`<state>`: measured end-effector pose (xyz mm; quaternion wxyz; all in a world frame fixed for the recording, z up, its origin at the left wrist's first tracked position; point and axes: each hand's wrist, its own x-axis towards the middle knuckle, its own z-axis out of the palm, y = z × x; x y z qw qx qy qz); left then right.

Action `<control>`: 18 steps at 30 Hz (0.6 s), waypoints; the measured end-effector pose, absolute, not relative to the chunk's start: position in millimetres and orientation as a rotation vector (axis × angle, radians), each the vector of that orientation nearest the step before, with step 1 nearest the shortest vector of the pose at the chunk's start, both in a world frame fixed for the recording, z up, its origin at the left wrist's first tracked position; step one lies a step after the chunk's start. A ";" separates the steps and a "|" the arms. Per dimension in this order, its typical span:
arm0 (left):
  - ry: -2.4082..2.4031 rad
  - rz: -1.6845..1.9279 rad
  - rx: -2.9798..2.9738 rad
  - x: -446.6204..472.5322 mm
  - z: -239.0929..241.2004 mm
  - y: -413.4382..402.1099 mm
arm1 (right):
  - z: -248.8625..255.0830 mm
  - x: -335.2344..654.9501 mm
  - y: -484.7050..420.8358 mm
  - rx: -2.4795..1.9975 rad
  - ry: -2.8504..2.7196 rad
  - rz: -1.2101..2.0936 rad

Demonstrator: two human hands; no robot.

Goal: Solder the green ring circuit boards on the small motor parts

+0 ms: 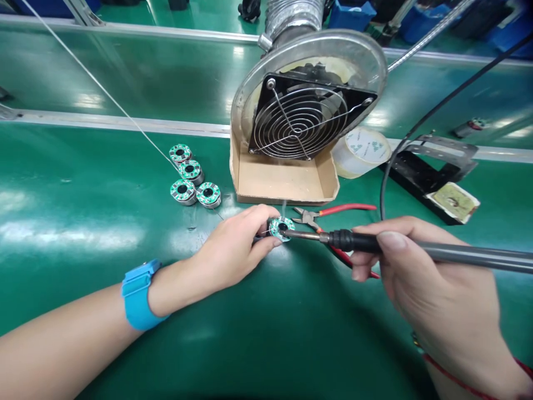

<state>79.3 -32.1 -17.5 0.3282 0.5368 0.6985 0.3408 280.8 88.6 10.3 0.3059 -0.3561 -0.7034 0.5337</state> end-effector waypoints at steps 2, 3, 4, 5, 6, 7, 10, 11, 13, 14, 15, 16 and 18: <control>1.825 0.899 1.406 79.2 -17.7 -31.8 | 10.5 280.9 88.9 -0.946 -1.871 1.399; 1.825 0.901 1.406 79.3 -17.7 -31.7 | 10.4 280.8 88.8 -0.948 -1.874 1.394; 1.826 0.902 1.405 79.3 -17.6 -31.7 | 10.3 280.7 88.7 -0.950 -1.878 1.391; 1.825 0.901 1.405 79.4 -17.6 -31.8 | 10.1 280.5 88.6 -0.948 -1.880 1.389; 1.826 0.901 1.407 79.4 -17.7 -32.0 | 9.9 280.4 88.5 -0.947 -1.881 1.392; 1.829 0.902 1.409 79.5 -17.8 -32.2 | 9.8 280.4 88.5 -0.945 -1.883 1.393; 1.830 0.908 1.425 79.4 -18.7 -32.9 | 10.3 281.1 88.7 -0.935 -1.890 1.393; 1.832 0.909 1.429 79.2 -19.0 -32.9 | 10.8 281.6 88.7 -0.931 -1.891 1.390; 1.831 0.907 1.440 78.4 -19.1 -32.4 | 12.5 282.6 88.5 -0.931 -1.897 1.372; 1.830 0.906 1.446 77.7 -18.9 -32.2 | 13.7 283.1 88.4 -0.946 -1.898 1.359; 1.826 0.907 1.456 76.9 -18.5 -31.9 | 15.1 283.5 88.2 -0.961 -1.899 1.337; 1.814 0.906 1.470 75.9 -18.0 -31.8 | 16.6 283.7 88.1 -0.981 -1.900 1.314; 1.787 0.907 1.500 73.5 -17.1 -31.9 | 19.7 283.6 88.3 -0.995 -1.894 1.277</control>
